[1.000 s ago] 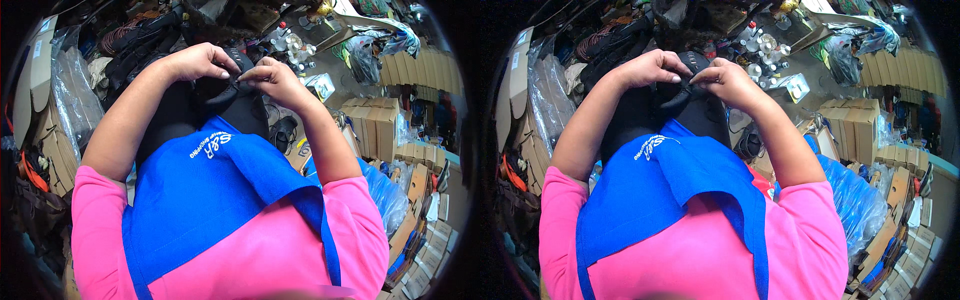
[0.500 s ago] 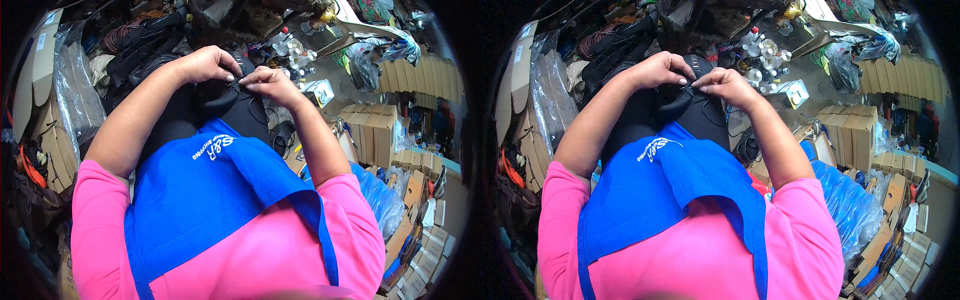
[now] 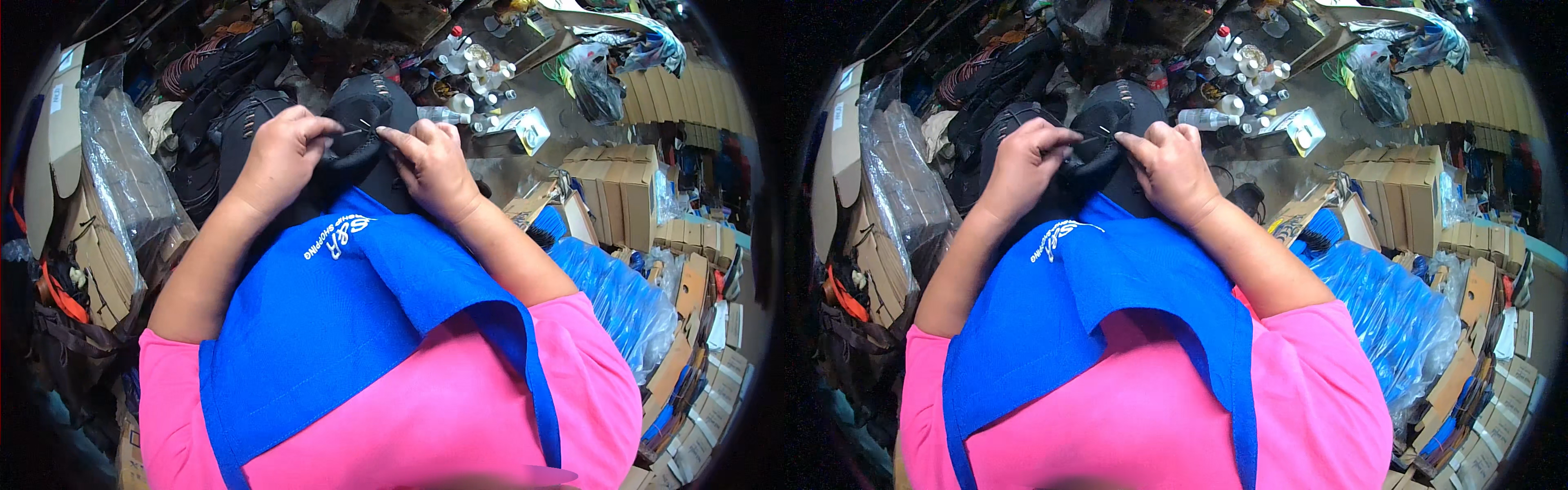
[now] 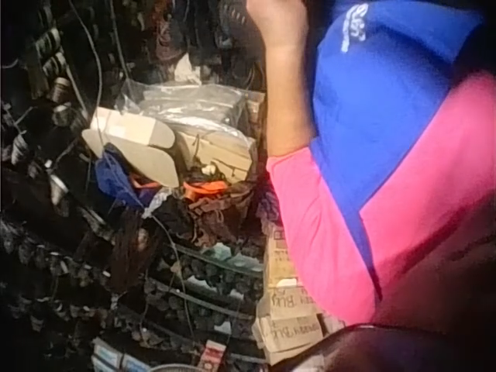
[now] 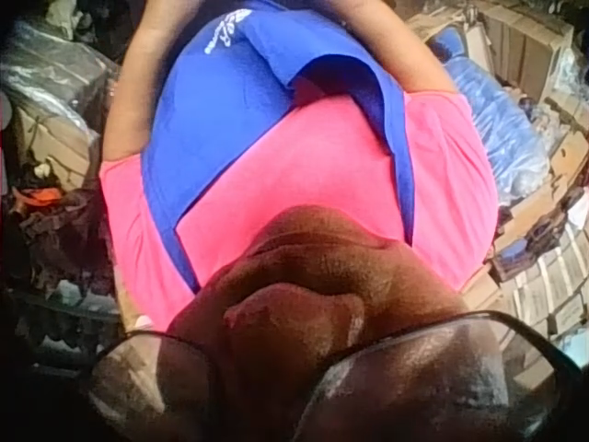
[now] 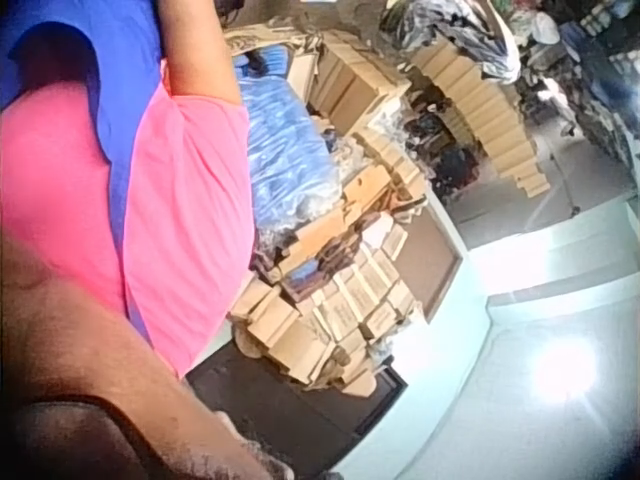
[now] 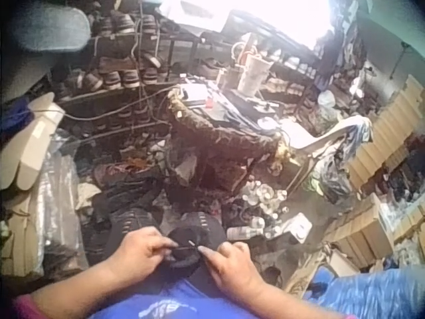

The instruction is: Stitching the upper part of a black shoe using a needle and thread.

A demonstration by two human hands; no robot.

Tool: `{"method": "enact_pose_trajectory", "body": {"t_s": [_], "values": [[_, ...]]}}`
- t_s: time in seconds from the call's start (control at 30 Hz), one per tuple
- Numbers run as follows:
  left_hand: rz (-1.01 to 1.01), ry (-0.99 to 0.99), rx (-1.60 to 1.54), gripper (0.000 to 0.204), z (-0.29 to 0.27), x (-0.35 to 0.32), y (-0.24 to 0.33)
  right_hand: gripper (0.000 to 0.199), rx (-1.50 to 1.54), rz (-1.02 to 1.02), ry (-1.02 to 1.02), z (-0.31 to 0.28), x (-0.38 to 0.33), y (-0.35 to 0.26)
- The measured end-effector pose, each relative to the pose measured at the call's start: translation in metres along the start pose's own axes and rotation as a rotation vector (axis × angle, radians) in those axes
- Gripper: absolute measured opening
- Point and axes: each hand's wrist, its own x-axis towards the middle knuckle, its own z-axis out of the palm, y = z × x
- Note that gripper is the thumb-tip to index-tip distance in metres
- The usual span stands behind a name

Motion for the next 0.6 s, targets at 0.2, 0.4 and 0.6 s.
{"method": "enact_pose_trajectory", "body": {"t_s": [0.2, 0.4, 0.6], "values": [[0.269, 0.177, 0.519, 0.015, 0.009, 0.001, -0.008, 0.032, 0.085, 0.087, -0.038, -0.001, 0.001, 0.004], [0.229, 0.065, 0.047, 0.023, 0.008, 0.011, -0.017, 0.027, 0.496, 0.241, -0.276, -0.01, 0.023, 0.039], [0.204, 0.018, 0.146, 0.026, 0.01, 0.014, -0.022, 0.026, 0.611, 0.247, -0.435, -0.019, 0.039, 0.045]]}}
